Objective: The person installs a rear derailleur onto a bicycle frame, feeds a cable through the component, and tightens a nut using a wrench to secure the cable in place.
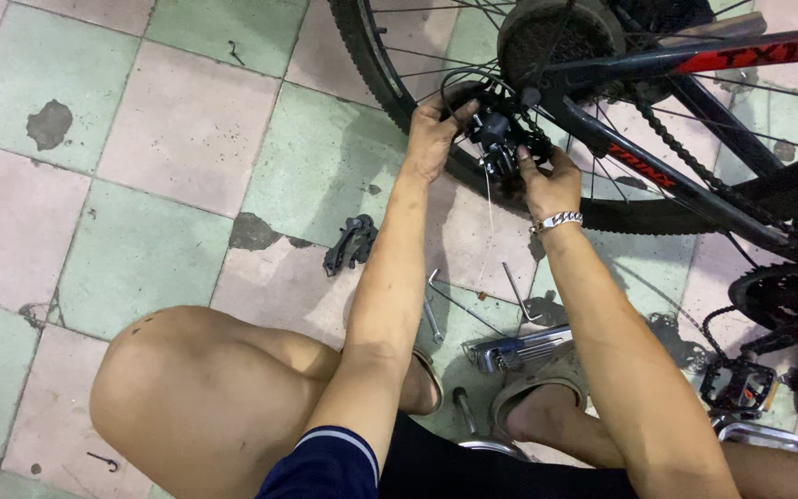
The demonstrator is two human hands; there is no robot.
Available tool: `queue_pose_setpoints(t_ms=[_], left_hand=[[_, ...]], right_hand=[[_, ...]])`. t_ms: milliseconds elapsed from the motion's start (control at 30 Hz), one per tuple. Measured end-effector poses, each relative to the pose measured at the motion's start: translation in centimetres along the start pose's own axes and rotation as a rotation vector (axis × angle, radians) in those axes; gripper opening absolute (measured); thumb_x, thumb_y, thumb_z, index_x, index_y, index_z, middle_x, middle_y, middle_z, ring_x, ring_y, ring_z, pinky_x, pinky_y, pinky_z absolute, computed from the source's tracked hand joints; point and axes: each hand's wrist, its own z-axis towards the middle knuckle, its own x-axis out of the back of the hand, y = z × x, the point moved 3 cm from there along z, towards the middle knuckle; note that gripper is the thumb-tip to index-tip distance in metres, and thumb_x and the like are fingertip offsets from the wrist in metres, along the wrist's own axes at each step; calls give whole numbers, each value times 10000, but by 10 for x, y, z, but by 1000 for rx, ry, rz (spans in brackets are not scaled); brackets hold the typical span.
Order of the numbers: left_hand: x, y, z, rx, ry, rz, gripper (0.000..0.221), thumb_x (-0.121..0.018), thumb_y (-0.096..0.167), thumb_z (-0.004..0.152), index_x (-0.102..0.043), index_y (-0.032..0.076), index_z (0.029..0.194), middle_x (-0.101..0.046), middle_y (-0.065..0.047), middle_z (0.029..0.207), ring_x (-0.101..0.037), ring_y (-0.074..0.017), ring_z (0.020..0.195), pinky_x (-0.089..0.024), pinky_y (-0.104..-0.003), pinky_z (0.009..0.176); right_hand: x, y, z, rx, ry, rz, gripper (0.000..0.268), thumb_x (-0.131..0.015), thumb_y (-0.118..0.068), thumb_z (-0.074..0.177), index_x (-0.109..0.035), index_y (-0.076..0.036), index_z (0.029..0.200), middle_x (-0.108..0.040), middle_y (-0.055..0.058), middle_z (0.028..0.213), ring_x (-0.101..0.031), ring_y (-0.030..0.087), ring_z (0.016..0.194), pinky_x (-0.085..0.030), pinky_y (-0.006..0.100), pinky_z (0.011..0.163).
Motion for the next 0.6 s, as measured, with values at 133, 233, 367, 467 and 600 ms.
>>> queue_pose_setpoints(t_ms=[133,233,367,467,600], left_hand=[[0,-4,-1,-5,15,-18,257,-790,62,934,-745,-8,1177,-762,-42,1074,-678,-123,950,-550,-283,863],[1,-7,1,-36,21,-14,264,-792,69,925,-743,-12,1171,-762,-44,1093,-684,-124,984,-544,-278,903],[2,-10,0,-27,23,-55,232,-790,76,932,-744,-9,1142,-771,-47,1075,-685,-132,977,-538,-279,904],[3,-7,-7,12,31,-98,281,-794,85,961,-713,-40,1199,-749,-86,1112,-681,-171,987,-547,-318,908],[0,-5,-47,125,217,-226,486,-735,251,937,-619,-11,1329,-717,-137,1206,-672,-225,1099,-527,-372,998]], right_hand=[[1,1,-1,-23,14,-44,404,-782,-282,931,-689,42,1154,-748,119,965,-660,142,794,-517,282,698],[0,7,3,-3,4,-2,388,-791,-271,932,-682,46,1128,-736,111,988,-654,147,796,-517,296,680],[-2,12,5,8,0,-29,389,-786,-291,929,-686,31,1125,-740,105,1001,-696,163,815,-534,309,691],[-2,15,10,43,3,-57,405,-788,-292,924,-677,38,1130,-745,125,1022,-716,188,840,-544,321,724],[-5,21,17,85,50,-125,486,-821,-308,916,-638,66,1165,-730,174,1059,-734,238,884,-547,339,791]])
